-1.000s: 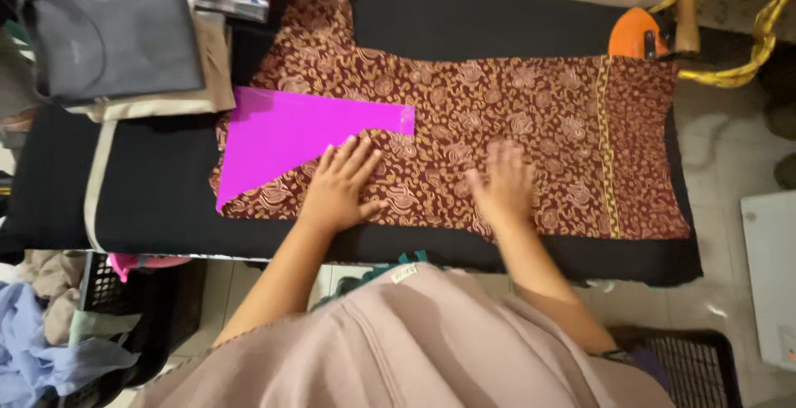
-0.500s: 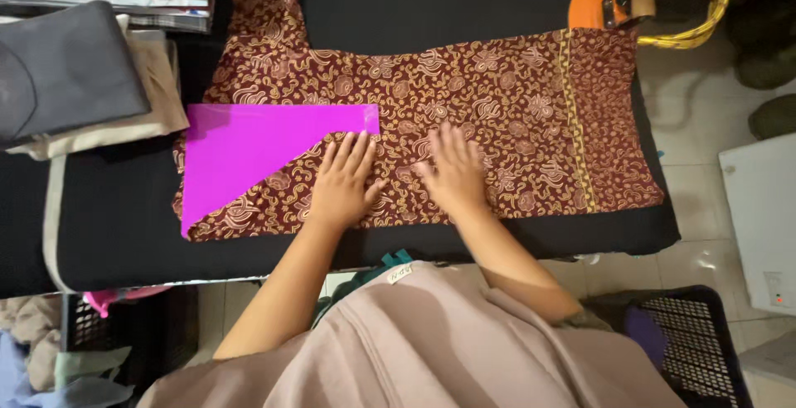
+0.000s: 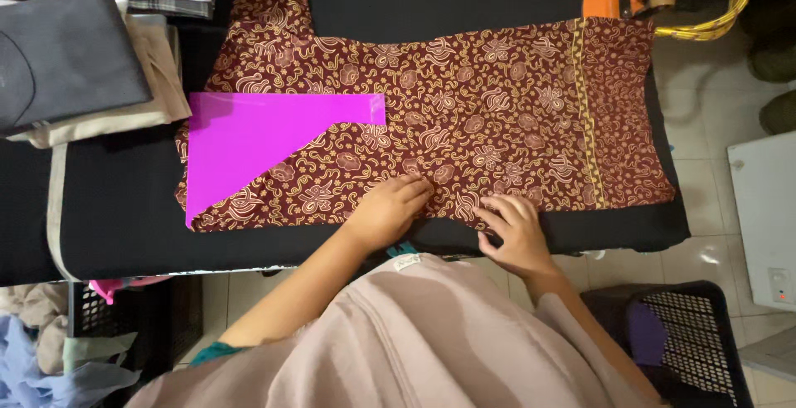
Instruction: The person smooths out a shirt on a table, irons one section, and then uses a purple folder to systematically fold the garment into a rectangular shape.
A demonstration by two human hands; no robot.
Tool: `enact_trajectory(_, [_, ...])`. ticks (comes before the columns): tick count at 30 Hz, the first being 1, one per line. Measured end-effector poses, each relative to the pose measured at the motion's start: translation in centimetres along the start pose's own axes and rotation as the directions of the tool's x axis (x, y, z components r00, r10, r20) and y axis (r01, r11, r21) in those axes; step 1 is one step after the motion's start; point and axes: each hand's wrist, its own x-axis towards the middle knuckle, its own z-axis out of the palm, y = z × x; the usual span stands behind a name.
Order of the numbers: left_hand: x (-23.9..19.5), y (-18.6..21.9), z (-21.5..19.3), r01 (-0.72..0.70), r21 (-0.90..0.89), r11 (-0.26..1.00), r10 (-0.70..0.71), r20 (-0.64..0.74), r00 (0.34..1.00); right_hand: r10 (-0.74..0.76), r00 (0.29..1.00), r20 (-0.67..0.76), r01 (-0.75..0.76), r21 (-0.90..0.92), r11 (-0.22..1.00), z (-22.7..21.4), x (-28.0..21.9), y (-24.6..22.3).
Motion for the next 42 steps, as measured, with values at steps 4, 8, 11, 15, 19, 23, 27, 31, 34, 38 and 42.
enact_trajectory(4, [0.1, 0.5, -0.3, 0.07, 0.201, 0.977, -0.082, 0.051, 0.995, 0.022, 0.982, -0.186, -0.038, -0.084, 0.996, 1.8, 0.1, 0.0])
enact_trajectory(8, [-0.3, -0.2, 0.5, 0.086, 0.173, 0.981, -0.096, 0.049, 0.994, 0.04, 0.99, -0.132, -0.046, -0.041, 0.998, 0.0, 1.6, -1.3])
enact_trajectory(11, [-0.9, -0.8, 1.2, 0.095, 0.099, 0.991, -0.096, 0.006, 0.995, 0.018, 0.991, -0.135, -0.028, -0.073, 0.997, 1.9, 0.3, -0.5])
enact_trajectory(15, [-0.4, -0.6, 0.3, 0.075, 0.107, 0.992, -0.078, 0.025, 0.997, -0.06, 0.981, -0.185, 0.054, -0.038, 0.998, -0.1, 0.0, -0.1])
enact_trajectory(19, [-0.5, 0.0, -0.6, 0.058, 0.085, 0.995, -0.063, 0.06, 0.996, -0.137, 0.982, -0.128, 0.138, -0.001, 0.99, -2.1, -0.2, 0.3])
enact_trajectory(23, [-0.8, 0.2, -0.6, 0.056, 0.108, 0.993, -0.062, 0.054, 0.997, -0.164, 0.982, -0.098, 0.174, 0.108, 0.979, -1.4, -0.3, 0.8])
enact_trajectory(27, [-0.7, -0.4, -0.1, 0.092, 0.124, 0.988, -0.104, 0.089, 0.991, -0.059, 0.992, -0.111, 0.084, 0.232, 0.969, -1.5, 0.9, 0.8])
enact_trajectory(31, [-0.1, -1.3, 1.4, 0.24, -0.04, 0.97, -0.233, 0.136, 0.963, 0.32, 0.941, -0.104, -0.254, 0.403, 0.879, 1.4, 0.3, 3.3])
enact_trajectory(34, [0.3, -2.5, 3.3, 0.373, 0.011, 0.928, -0.367, 0.202, 0.908, 0.519, 0.85, -0.096, -0.456, 0.358, 0.814, 3.0, 1.9, 3.8])
enact_trajectory(38, [0.9, -1.1, 4.4, 0.353, 0.349, 0.868, -0.381, 0.012, 0.925, 0.576, 0.813, -0.091, -0.572, 0.064, 0.818, 1.5, 5.5, 1.1])
enact_trajectory(42, [3.0, 2.3, 0.5, 0.067, 0.341, 0.938, -0.072, 0.002, 0.997, 0.392, 0.897, -0.204, -0.433, -0.226, 0.872, 2.8, 4.9, 1.4])
